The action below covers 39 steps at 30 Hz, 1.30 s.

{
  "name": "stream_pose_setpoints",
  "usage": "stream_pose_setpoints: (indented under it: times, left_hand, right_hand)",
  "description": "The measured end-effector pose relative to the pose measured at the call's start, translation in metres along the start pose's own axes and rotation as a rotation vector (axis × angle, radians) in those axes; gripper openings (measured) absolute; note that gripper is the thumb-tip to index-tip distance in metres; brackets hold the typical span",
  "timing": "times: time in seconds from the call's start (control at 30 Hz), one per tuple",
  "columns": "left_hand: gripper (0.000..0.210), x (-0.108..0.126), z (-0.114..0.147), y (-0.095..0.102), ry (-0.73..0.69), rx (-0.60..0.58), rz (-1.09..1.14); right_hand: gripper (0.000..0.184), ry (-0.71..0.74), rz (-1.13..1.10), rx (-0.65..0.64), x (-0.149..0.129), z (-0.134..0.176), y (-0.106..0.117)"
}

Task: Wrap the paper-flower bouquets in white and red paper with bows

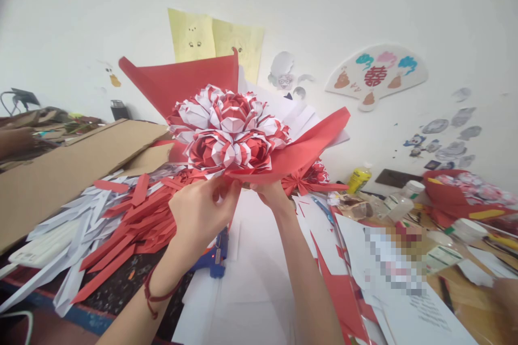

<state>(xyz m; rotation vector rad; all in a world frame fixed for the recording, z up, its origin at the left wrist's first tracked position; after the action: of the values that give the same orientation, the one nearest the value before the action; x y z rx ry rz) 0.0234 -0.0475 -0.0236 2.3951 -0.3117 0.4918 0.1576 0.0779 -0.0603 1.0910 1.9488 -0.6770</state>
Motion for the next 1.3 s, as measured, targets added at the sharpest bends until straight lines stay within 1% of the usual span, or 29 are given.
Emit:
stream_pose_setpoints:
  times: [0.1, 0.2, 0.4, 0.57, 0.67, 0.77, 0.9, 0.97, 1.03, 1.3]
  left_hand:
    - [0.031, 0.001, -0.003, 0.0, 0.016, -0.037, 0.05]
    - [0.031, 0.002, -0.006, -0.002, 0.044, -0.074, 0.089]
    - [0.034, 0.003, -0.009, -0.01, 0.094, -0.096, 0.1]
    - [0.039, 0.004, -0.011, -0.014, 0.107, -0.112, 0.087]
    - [0.039, 0.004, -0.012, -0.015, 0.113, -0.105, 0.069]
    - [0.038, 0.004, -0.013, -0.016, 0.122, -0.104, 0.057]
    - [0.038, 0.003, -0.014, -0.019, 0.127, -0.12, 0.056]
    - [0.038, 0.002, -0.014, -0.02, 0.124, -0.131, 0.047]
    - [0.038, 0.002, -0.014, -0.021, 0.12, -0.14, 0.035]
    - [0.039, 0.005, -0.018, -0.021, 0.131, -0.158, 0.023]
  right_hand:
    - [0.049, 0.008, -0.056, 0.046, -0.003, 0.0, -0.001]
    - [0.051, 0.019, -0.078, 0.086, -0.007, -0.001, -0.004]
    - [0.054, 0.087, -0.134, 0.152, -0.008, -0.002, -0.007]
    - [0.065, 0.094, -0.159, 0.149, -0.014, -0.003, -0.009]
    - [0.068, 0.099, -0.171, 0.129, -0.017, -0.004, -0.011]
    - [0.064, 0.086, -0.141, 0.123, -0.017, -0.004, -0.012]
    - [0.049, 0.075, -0.071, 0.148, -0.013, -0.003, -0.011]
    - [0.045, 0.058, -0.044, 0.144, -0.011, -0.003, -0.01]
    - [0.045, 0.042, -0.037, 0.136, -0.01, -0.003, -0.009]
    - [0.053, 0.043, -0.082, 0.104, -0.011, -0.004, -0.007]
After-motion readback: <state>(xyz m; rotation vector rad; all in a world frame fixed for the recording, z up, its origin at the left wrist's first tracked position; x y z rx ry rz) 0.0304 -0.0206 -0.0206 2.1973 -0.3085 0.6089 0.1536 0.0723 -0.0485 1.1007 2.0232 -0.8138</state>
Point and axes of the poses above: each hand's wrist, its own z-axis away from the middle knuckle, its own y-axis out of the back of the hand, x = y × z, the point moved 2 cm from there along -z, towards the middle knuckle, and after that the axes turned 3 degrees about z, right-handed, at the moved point
